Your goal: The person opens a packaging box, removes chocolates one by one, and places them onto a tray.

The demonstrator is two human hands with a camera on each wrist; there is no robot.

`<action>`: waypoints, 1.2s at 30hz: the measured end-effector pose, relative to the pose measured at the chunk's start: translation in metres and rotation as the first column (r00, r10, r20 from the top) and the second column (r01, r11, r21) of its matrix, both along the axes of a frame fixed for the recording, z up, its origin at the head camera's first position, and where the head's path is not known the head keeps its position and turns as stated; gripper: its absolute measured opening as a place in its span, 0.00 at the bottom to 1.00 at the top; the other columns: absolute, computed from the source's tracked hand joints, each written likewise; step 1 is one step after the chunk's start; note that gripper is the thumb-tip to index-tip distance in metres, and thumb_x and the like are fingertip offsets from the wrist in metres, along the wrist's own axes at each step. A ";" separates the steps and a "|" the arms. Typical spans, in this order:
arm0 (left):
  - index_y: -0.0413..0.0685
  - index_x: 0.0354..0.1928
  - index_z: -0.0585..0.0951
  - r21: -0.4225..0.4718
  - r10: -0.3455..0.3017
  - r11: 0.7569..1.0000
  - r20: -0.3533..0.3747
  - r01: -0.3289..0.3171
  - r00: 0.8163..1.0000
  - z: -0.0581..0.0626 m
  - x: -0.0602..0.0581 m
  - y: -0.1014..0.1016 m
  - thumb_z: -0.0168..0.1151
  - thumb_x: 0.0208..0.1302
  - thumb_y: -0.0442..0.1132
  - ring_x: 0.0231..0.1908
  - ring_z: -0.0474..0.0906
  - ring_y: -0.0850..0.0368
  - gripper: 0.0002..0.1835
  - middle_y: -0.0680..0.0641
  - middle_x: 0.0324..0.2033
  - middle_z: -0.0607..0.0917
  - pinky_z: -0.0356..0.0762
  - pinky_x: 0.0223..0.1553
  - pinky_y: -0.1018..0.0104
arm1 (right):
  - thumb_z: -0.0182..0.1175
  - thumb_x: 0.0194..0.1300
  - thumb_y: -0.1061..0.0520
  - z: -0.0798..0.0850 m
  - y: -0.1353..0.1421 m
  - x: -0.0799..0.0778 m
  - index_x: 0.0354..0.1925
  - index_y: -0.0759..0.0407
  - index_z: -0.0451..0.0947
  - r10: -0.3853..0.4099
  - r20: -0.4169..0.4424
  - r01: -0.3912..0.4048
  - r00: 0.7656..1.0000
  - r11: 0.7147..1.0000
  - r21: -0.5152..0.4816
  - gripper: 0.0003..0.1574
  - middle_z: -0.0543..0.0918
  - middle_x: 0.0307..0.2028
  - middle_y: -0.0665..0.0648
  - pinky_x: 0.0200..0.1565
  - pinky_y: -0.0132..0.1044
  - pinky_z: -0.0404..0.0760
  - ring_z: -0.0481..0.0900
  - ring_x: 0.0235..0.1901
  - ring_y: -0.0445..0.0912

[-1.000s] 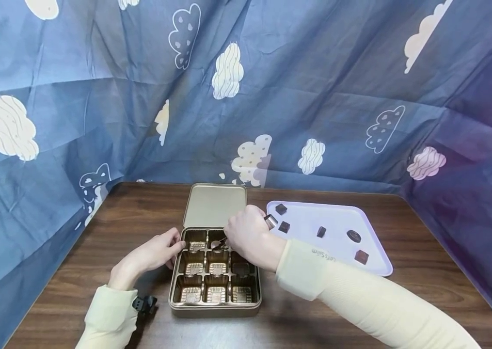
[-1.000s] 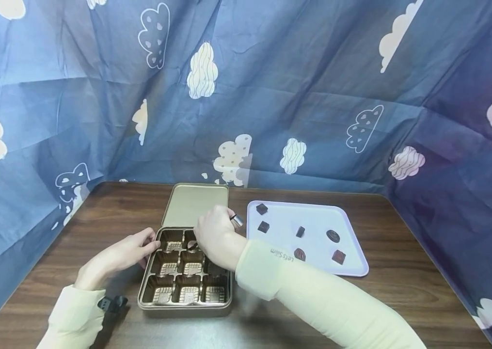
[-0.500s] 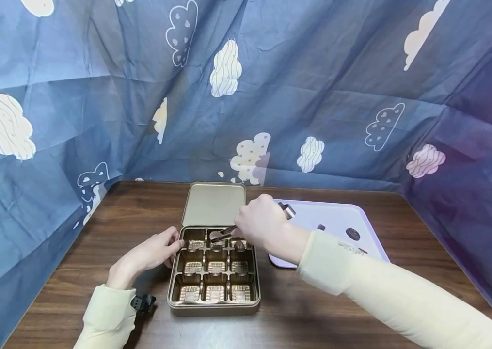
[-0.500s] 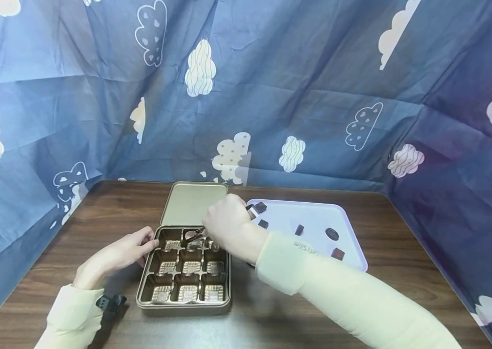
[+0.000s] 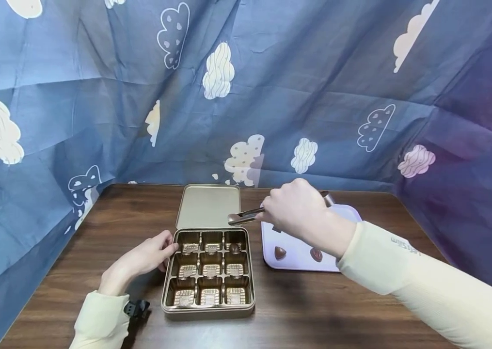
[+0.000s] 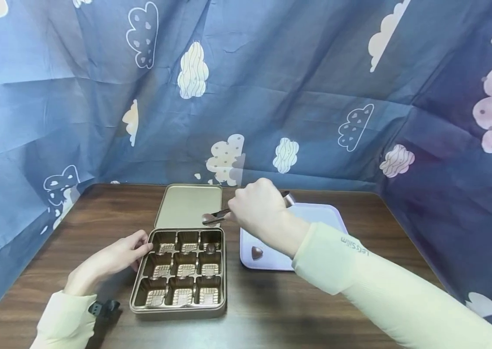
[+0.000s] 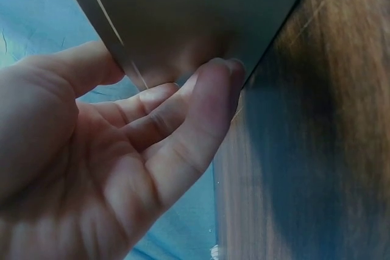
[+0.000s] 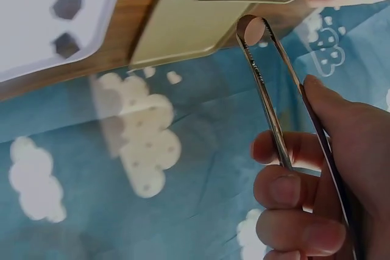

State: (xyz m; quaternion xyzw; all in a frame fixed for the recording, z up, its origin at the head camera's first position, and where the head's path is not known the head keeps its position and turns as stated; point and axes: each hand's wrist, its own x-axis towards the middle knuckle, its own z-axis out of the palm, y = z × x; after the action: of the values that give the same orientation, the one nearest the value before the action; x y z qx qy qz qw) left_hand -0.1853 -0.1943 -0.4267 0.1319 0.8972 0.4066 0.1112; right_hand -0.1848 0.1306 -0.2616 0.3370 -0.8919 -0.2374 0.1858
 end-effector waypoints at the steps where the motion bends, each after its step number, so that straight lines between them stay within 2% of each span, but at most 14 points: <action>1: 0.43 0.36 0.67 0.004 0.004 1.000 0.002 -0.004 1.000 0.000 0.001 -0.001 0.53 0.73 0.37 0.19 0.79 0.52 0.08 0.48 0.25 0.76 0.81 0.25 0.59 | 0.59 0.65 0.33 0.001 0.004 -0.001 0.11 0.46 0.65 0.000 -0.001 0.000 1.000 1.000 -0.009 0.33 0.66 0.10 0.45 0.12 0.40 0.70 0.63 0.11 0.41; 5: 0.42 0.36 0.67 0.025 -0.004 1.000 0.008 0.004 1.000 0.000 0.002 -0.003 0.53 0.73 0.37 0.20 0.79 0.51 0.08 0.47 0.26 0.76 0.81 0.25 0.59 | 0.61 0.64 0.35 0.001 0.025 -0.006 0.12 0.47 0.64 -0.027 0.014 0.027 1.000 0.999 -0.036 0.32 0.65 0.11 0.46 0.12 0.41 0.69 0.61 0.12 0.41; 10: 0.42 0.36 0.67 0.024 -0.011 1.000 0.009 0.011 1.000 -0.001 0.001 -0.002 0.52 0.73 0.37 0.20 0.79 0.52 0.08 0.48 0.26 0.76 0.81 0.25 0.59 | 0.62 0.63 0.37 -0.003 0.056 -0.016 0.12 0.48 0.68 -0.074 0.038 0.076 0.997 0.995 -0.064 0.30 0.66 0.11 0.47 0.13 0.46 0.72 0.66 0.12 0.44; 15: 0.42 0.36 0.67 0.021 -0.007 1.000 -0.002 0.007 1.000 0.000 0.000 -0.002 0.52 0.73 0.36 0.20 0.78 0.52 0.08 0.47 0.26 0.75 0.81 0.25 0.58 | 0.61 0.65 0.37 -0.009 0.085 -0.029 0.14 0.49 0.72 -0.165 0.108 0.174 0.980 0.982 -0.072 0.29 0.70 0.12 0.50 0.15 0.52 0.75 0.71 0.13 0.49; 24: 0.42 0.35 0.67 0.041 -0.006 0.999 0.006 0.006 1.000 0.001 0.002 -0.002 0.53 0.73 0.37 0.19 0.79 0.51 0.08 0.47 0.27 0.77 0.81 0.24 0.58 | 0.58 0.66 0.37 -0.024 0.128 -0.052 0.18 0.50 0.77 -0.333 0.241 0.354 0.911 0.934 -0.048 0.27 0.77 0.18 0.54 0.21 0.59 0.77 0.78 0.19 0.54; 36: 0.42 0.36 0.67 0.025 -0.008 1.000 0.011 0.008 1.000 0.000 0.002 -0.001 0.52 0.73 0.36 0.20 0.78 0.52 0.08 0.47 0.26 0.76 0.81 0.24 0.58 | 0.56 0.67 0.36 -0.050 0.165 -0.074 0.28 0.58 0.82 -0.465 0.357 0.503 0.810 0.864 -0.014 0.28 0.83 0.28 0.63 0.27 0.61 0.77 0.81 0.27 0.61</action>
State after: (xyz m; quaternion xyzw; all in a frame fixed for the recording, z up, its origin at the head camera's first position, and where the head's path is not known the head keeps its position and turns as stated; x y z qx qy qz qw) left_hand -0.1836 -0.1953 -0.4264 0.1346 0.8908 0.4181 0.1161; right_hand -0.2592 0.2957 -0.3116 0.1241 -0.9780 -0.1664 -0.0203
